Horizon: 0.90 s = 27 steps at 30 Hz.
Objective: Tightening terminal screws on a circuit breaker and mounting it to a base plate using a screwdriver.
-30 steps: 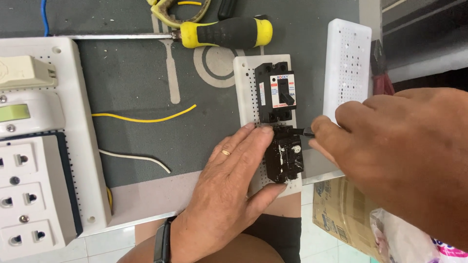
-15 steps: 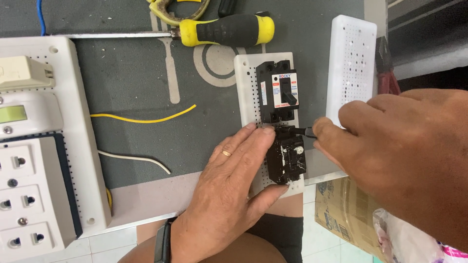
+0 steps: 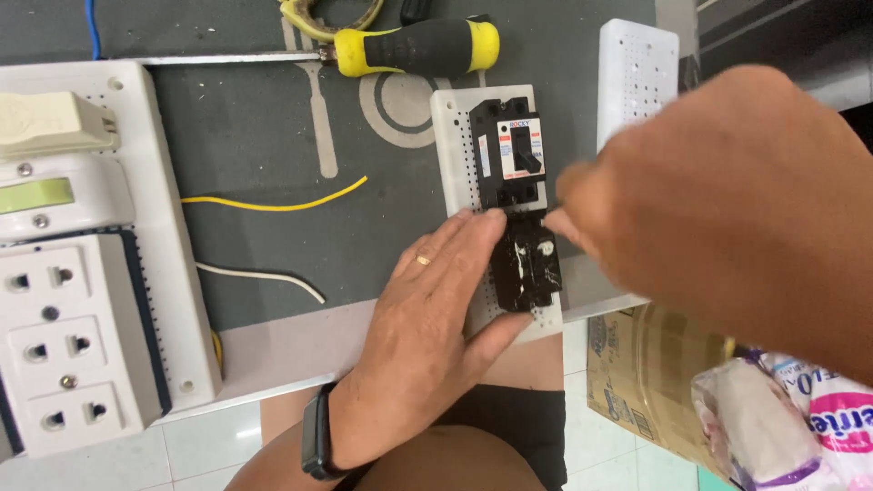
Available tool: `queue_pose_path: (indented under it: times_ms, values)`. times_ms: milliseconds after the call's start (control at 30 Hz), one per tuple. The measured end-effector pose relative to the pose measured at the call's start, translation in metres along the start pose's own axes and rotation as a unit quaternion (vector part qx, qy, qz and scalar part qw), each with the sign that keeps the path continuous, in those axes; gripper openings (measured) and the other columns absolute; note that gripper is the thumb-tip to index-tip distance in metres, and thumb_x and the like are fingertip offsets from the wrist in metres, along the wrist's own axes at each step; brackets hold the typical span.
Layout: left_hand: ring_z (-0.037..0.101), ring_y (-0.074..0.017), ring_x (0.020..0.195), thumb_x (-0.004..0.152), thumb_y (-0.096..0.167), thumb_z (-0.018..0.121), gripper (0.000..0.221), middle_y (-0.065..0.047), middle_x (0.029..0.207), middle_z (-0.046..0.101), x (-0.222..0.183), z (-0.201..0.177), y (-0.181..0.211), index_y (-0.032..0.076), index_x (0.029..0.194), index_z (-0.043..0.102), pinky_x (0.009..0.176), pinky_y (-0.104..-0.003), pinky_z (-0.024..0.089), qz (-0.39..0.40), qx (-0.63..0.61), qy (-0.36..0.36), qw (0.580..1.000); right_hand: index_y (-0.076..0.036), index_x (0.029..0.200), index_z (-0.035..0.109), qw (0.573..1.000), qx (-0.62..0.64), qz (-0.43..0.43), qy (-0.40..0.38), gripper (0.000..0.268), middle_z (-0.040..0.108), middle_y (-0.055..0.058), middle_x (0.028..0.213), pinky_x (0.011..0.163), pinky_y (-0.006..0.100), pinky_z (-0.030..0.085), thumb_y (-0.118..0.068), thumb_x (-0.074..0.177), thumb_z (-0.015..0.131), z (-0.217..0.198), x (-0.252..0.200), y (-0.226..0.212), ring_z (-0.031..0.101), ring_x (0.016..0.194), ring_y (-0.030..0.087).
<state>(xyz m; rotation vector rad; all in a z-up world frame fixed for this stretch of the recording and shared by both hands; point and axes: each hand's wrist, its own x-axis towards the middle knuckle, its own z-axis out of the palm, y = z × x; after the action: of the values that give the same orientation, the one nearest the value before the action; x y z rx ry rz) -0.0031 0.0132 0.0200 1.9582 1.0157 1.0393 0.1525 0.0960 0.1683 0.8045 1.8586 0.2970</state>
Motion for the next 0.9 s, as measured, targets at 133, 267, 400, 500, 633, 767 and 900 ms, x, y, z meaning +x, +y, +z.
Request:
queue_pose_path:
  times_ms: [133, 267, 400, 500, 633, 767, 900]
  values:
    - [0.050, -0.0381, 0.135, 0.084, 0.024, 0.080, 0.077, -0.017, 0.143, 0.052, -0.002, 0.000, 0.000, 0.000, 0.143, 0.036, 0.109, -0.050, 0.040, 0.007, -0.006, 0.017, 1.000, -0.023, 0.078, 0.049, 0.999, -0.027, 0.028, -0.002, 0.019, 0.052, -0.008, 0.052, 0.044, 0.031, 0.036, -0.031, 0.094, 0.047, -0.016, -0.003, -0.004, 0.057, 0.049, 0.017]
    - [0.051, -0.0373, 0.135, 0.082, 0.023, 0.083, 0.080, -0.016, 0.144, 0.052, -0.006, 0.001, -0.002, 0.001, 0.143, 0.036, 0.110, -0.049, 0.042, 0.016, -0.013, 0.039, 0.999, -0.020, 0.081, 0.057, 0.980, -0.104, -0.101, 0.137, 0.021, 0.052, -0.005, 0.070, 0.040, 0.029, 0.045, -0.002, 0.092, 0.058, -0.019, -0.008, -0.015, 0.054, 0.058, 0.014]
    - [0.051, -0.0377, 0.134, 0.080, 0.022, 0.084, 0.082, -0.014, 0.143, 0.053, -0.007, 0.000, -0.003, 0.003, 0.143, 0.036, 0.109, -0.049, 0.041, 0.008, -0.023, 0.039, 0.999, -0.020, 0.082, 0.058, 0.990, -0.110, -0.079, 0.049, 0.016, 0.052, -0.005, 0.066, 0.041, 0.030, 0.040, -0.005, 0.090, 0.060, -0.015, -0.005, -0.017, 0.054, 0.056, 0.014]
    - [0.048, -0.0384, 0.137, 0.083, 0.019, 0.081, 0.081, -0.013, 0.147, 0.050, -0.008, -0.001, -0.002, 0.004, 0.146, 0.031, 0.110, -0.051, 0.039, 0.011, -0.035, 0.024, 0.999, -0.025, 0.079, 0.054, 0.995, -0.080, 0.004, -0.062, 0.029, 0.061, -0.011, 0.061, 0.046, 0.034, 0.044, -0.006, 0.068, 0.072, -0.028, 0.001, -0.012, 0.065, 0.058, 0.019]
    - [0.048, -0.0369, 0.136, 0.081, 0.020, 0.081, 0.083, -0.015, 0.145, 0.051, -0.009, -0.002, -0.002, 0.004, 0.146, 0.031, 0.108, -0.048, 0.040, 0.010, -0.030, 0.034, 0.999, -0.023, 0.070, 0.067, 0.988, 0.031, 0.137, -0.069, 0.054, 0.069, -0.002, 0.072, 0.061, 0.036, 0.048, -0.057, 0.097, 0.035, -0.028, 0.009, -0.006, 0.066, 0.072, 0.023]
    - [0.046, -0.0343, 0.136, 0.080, 0.021, 0.080, 0.085, -0.014, 0.144, 0.051, -0.009, -0.002, -0.002, 0.003, 0.146, 0.029, 0.109, -0.047, 0.039, 0.012, -0.033, 0.031, 0.999, -0.019, 0.077, 0.072, 0.971, 0.128, 0.193, -0.064, 0.055, 0.074, 0.005, 0.082, 0.072, 0.040, 0.053, -0.062, 0.093, 0.041, -0.024, 0.005, -0.010, 0.071, 0.086, 0.029]
    - [0.047, -0.0345, 0.137, 0.082, 0.019, 0.080, 0.087, -0.015, 0.145, 0.050, -0.015, 0.000, -0.004, 0.003, 0.148, 0.026, 0.110, -0.047, 0.041, 0.043, -0.027, 0.056, 0.997, -0.021, 0.069, 0.065, 0.978, 0.047, 0.198, 0.047, 0.053, 0.066, -0.003, 0.063, 0.056, 0.032, 0.050, -0.062, 0.095, 0.043, -0.025, -0.048, -0.035, 0.068, 0.068, 0.023]
